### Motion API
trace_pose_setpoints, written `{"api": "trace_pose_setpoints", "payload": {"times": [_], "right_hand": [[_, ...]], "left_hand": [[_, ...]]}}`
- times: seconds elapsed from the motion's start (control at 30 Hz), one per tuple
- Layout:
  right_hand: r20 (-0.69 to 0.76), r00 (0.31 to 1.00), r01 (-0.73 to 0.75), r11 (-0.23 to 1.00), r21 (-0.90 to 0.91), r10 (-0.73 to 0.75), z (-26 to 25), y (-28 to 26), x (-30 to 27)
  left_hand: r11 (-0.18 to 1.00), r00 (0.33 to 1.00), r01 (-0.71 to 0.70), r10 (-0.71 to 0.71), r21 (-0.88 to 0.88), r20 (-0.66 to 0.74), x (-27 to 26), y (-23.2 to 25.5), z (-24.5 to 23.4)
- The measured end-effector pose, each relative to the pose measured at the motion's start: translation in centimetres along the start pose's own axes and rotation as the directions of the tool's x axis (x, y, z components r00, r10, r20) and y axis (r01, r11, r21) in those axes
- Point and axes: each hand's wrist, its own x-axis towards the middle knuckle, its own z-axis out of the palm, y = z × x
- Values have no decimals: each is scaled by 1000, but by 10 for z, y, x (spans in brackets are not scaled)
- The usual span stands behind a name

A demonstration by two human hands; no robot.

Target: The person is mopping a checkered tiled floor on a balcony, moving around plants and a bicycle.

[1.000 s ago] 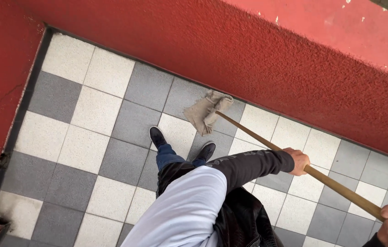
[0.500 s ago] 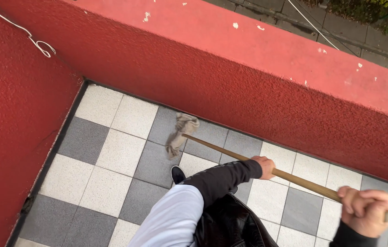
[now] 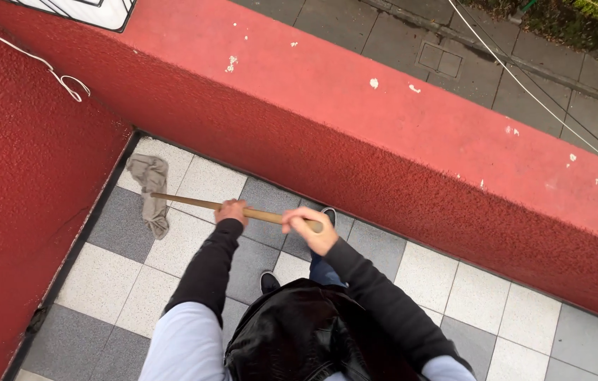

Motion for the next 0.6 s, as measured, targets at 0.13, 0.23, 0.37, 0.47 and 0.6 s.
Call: {"api": "trace_pose_setpoints", "payload": {"times": [0.13,0.23,0.37,0.47,0.6], "right_hand": [[187,980,63,998,30,-68,-2,-28,69],[252,961,103,992,67,-117,-23,-48,98],[306,951,60,997,-43,-43,-65,-101,121],[377,926,73,993,-94,-32,-96,-135,133],[490,868,204,958,-199,-83,-120,-197,141]], "left_hand": [[987,976,2,-37,-161,-214,25,-14,-28],[962,955,-6,-75,-272,-286,29,14,-45],[902,933,-60,-102,-428,-346,49,67,-52],[878,949,-75,-83,-472,-305,48,103,-62],[836,934,-333,229,-437,-273,36,144,-80]]}}
